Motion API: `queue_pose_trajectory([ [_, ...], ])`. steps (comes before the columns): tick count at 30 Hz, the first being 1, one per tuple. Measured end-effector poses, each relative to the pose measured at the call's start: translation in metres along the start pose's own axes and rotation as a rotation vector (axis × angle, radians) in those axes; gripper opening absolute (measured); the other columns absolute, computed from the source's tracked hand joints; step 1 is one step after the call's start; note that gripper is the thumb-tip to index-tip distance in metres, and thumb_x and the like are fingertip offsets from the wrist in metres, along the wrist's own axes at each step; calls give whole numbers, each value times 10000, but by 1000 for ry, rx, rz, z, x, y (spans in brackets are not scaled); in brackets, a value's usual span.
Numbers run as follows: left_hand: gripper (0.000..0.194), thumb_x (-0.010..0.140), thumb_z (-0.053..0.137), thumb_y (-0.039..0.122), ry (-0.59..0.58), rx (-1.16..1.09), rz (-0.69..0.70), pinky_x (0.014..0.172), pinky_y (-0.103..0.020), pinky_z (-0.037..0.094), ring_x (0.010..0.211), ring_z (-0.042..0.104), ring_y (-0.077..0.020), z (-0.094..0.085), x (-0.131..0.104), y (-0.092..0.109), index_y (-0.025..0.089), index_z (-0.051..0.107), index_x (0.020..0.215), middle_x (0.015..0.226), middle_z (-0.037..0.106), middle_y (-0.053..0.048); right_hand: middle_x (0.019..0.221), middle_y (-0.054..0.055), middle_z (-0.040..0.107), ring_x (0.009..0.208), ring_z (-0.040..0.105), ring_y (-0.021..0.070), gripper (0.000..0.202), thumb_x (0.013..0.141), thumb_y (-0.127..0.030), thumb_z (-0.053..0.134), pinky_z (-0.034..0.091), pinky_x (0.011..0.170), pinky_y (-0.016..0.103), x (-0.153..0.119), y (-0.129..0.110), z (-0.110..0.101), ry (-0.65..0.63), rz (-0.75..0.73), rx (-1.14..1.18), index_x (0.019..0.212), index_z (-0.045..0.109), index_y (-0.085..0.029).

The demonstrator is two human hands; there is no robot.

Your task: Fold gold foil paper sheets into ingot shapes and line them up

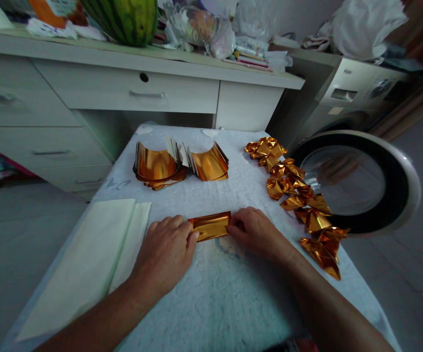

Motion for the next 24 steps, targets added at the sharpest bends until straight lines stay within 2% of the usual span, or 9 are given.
queue_pose_trajectory([
  [10,275,955,421,294,34,22,7,740,-390,392,850,586,-247,2,-1,-1,195,623,797,843,638,-56,713,11,643,666,526,126,111,840,-231,634,312,616,238,1,2,1,-2,6,-4,758,675,-170],
  [24,273,949,420,275,44,53,24,739,-401,408,830,590,-256,-1,-2,3,185,635,809,828,634,-65,771,36,674,737,558,159,123,871,-243,615,341,669,264,2,-1,2,-25,2,-42,803,687,-169],
])
Point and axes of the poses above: each hand's wrist, its own x-axis towards the middle knuckle, its own z-axis out of the palm, y = z × x, the point moved 7 cm from there along x, towards the middle knuckle
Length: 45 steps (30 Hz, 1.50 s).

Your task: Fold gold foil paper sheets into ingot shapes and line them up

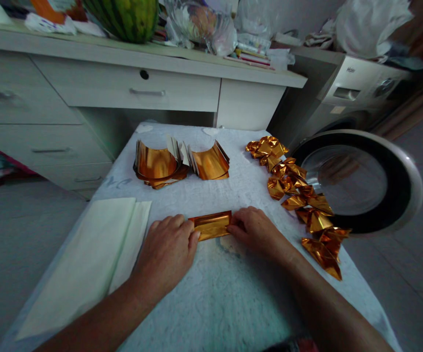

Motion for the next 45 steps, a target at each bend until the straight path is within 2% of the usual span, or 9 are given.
queue_pose_trajectory([
  [6,238,942,439,274,-2,-7,-8,724,-395,396,827,593,-260,2,2,-1,194,607,795,830,636,-61,746,23,653,722,537,147,112,861,-233,624,324,666,257,0,0,1,11,-2,11,775,657,-169],
  [13,24,897,522,208,35,-88,-46,726,-363,383,830,583,-234,-2,0,-1,201,542,885,840,632,-31,711,-1,586,668,487,137,108,836,-247,656,276,618,254,0,5,2,32,52,15,819,582,-171],
  [18,203,898,530,110,111,-100,63,779,-392,390,903,549,-236,-5,-1,9,233,628,1026,950,616,-46,742,1,570,708,476,150,128,819,-209,677,279,642,258,0,3,-1,75,43,34,827,554,-175],
  [21,281,908,534,81,138,-68,213,786,-388,401,911,539,-220,-1,-5,19,276,648,1076,970,624,-29,805,16,598,791,497,160,107,825,-124,649,314,713,268,-1,-6,-1,100,-70,49,775,567,-173],
  [25,268,923,527,94,94,30,333,785,-391,448,885,550,-222,6,-10,28,233,642,1121,936,630,-34,866,21,623,807,517,151,124,878,-64,563,345,751,269,-4,-17,5,121,-251,76,846,615,-172],
  [29,305,921,483,64,94,141,359,778,-396,492,877,575,-234,10,-14,34,177,626,1165,957,639,-63,905,36,637,833,540,163,148,933,-114,520,354,780,290,-8,-24,9,108,-345,20,921,655,-173],
  [34,329,887,450,10,127,147,348,743,-396,523,857,595,-244,12,-19,40,135,630,1132,909,640,-80,955,59,639,860,563,182,144,939,-133,515,356,771,315,-17,-33,7,50,-335,-148,969,652,-168],
  [38,373,863,416,-23,125,168,347,755,-414,552,869,619,-251,13,-22,44,104,635,1137,981,665,-119,985,70,633,866,560,202,167,957,-158,483,374,792,348,-29,-42,8,50,-333,-264,1045,623,-183],
  [45,476,793,427,-67,164,270,346,856,-415,577,981,648,-281,16,-31,48,43,628,1211,1108,681,-177,1132,115,577,979,526,264,457,929,-163,468,411,868,425,-48,-47,17,116,-302,-323,1378,459,-245],
])
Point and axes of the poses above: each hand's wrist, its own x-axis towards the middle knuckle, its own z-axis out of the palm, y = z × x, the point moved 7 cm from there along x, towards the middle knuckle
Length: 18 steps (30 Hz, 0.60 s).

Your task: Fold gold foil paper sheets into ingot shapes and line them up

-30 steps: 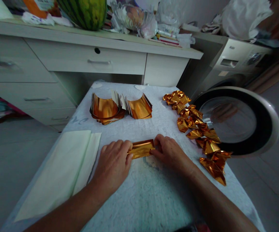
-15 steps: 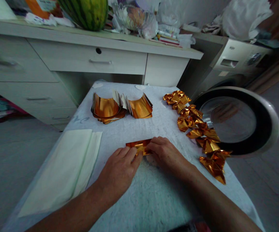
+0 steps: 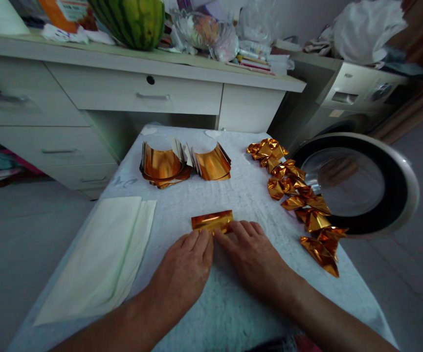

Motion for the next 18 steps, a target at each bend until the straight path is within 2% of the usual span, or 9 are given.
queue_pose_trajectory([
  [5,523,775,431,-57,-126,-2,-76,872,-414,586,1059,637,-304,3,-6,-1,55,621,1249,1194,661,-190,1203,155,536,1046,495,318,501,919,-193,485,431,877,473,-3,-6,2,-8,32,-27,1411,431,-277],
  [9,560,751,428,-56,-109,38,-76,917,-445,573,1108,622,-331,0,-11,1,19,602,1278,1258,635,-222,1212,162,525,1076,479,344,482,918,-324,537,432,891,510,-2,-9,0,-8,42,-6,1391,452,-287],
  [14,554,750,432,-40,-74,69,-65,923,-442,571,1090,641,-313,1,-12,4,44,623,1263,1241,656,-202,1276,148,493,1121,461,355,511,910,-450,554,417,919,547,-4,-7,4,10,56,21,1398,447,-343],
  [18,524,765,420,-29,-4,98,-55,952,-447,555,1109,648,-303,-1,-13,3,56,650,1228,1233,670,-192,1299,150,481,1151,447,336,513,931,-474,521,396,965,540,-9,3,8,62,74,80,1409,465,-296],
])
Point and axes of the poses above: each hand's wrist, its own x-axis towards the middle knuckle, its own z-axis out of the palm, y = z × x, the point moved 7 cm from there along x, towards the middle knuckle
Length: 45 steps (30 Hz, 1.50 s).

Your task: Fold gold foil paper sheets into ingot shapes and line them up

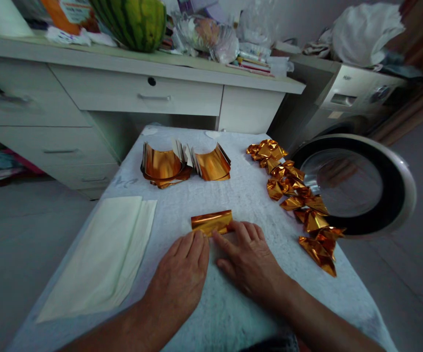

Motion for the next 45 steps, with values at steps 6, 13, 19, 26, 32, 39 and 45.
queue_pose_trajectory([
  [6,524,762,402,-41,23,-7,26,935,-443,564,1129,646,-330,2,-3,0,30,651,1218,1260,648,-228,1295,123,489,1167,435,309,426,940,-380,539,382,988,509,-5,12,1,66,13,72,1356,532,-288],
  [13,522,783,388,-40,-14,-27,32,947,-476,546,1167,615,-354,7,-4,3,-10,599,1259,1303,602,-269,1265,121,506,1138,450,304,426,946,-351,524,395,967,511,-7,11,1,82,11,82,1366,516,-278],
  [19,534,782,410,-46,34,-38,25,914,-482,542,1112,629,-341,1,-2,3,27,586,1282,1255,623,-259,1311,109,501,1158,443,305,418,929,-323,548,402,980,511,-8,11,2,80,6,77,1343,527,-269],
  [26,502,819,436,0,81,-97,-20,915,-494,515,1050,622,-302,-6,2,-4,111,597,1281,1207,656,-157,1317,110,509,1170,454,309,414,927,-301,551,415,982,514,-9,10,2,78,12,76,1339,539,-273],
  [32,502,798,348,-49,205,-109,82,931,-408,523,1087,623,-256,-7,1,1,38,594,1226,1217,668,-142,1291,113,527,1151,471,304,393,916,-291,574,433,962,509,-8,10,0,96,17,96,1307,568,-264],
  [39,508,802,312,-62,174,-95,114,909,-410,560,1102,636,-258,3,1,4,9,537,1252,1221,660,-177,1259,99,571,1124,475,284,298,928,-246,554,428,965,497,-8,13,-6,139,-6,196,1216,616,-208],
  [45,518,800,326,-74,132,-90,114,923,-406,562,1103,637,-246,5,2,5,32,530,1264,1229,657,-162,1198,101,617,1078,491,251,244,945,-227,521,442,967,443,-10,13,-12,206,-10,250,1145,645,-159],
])
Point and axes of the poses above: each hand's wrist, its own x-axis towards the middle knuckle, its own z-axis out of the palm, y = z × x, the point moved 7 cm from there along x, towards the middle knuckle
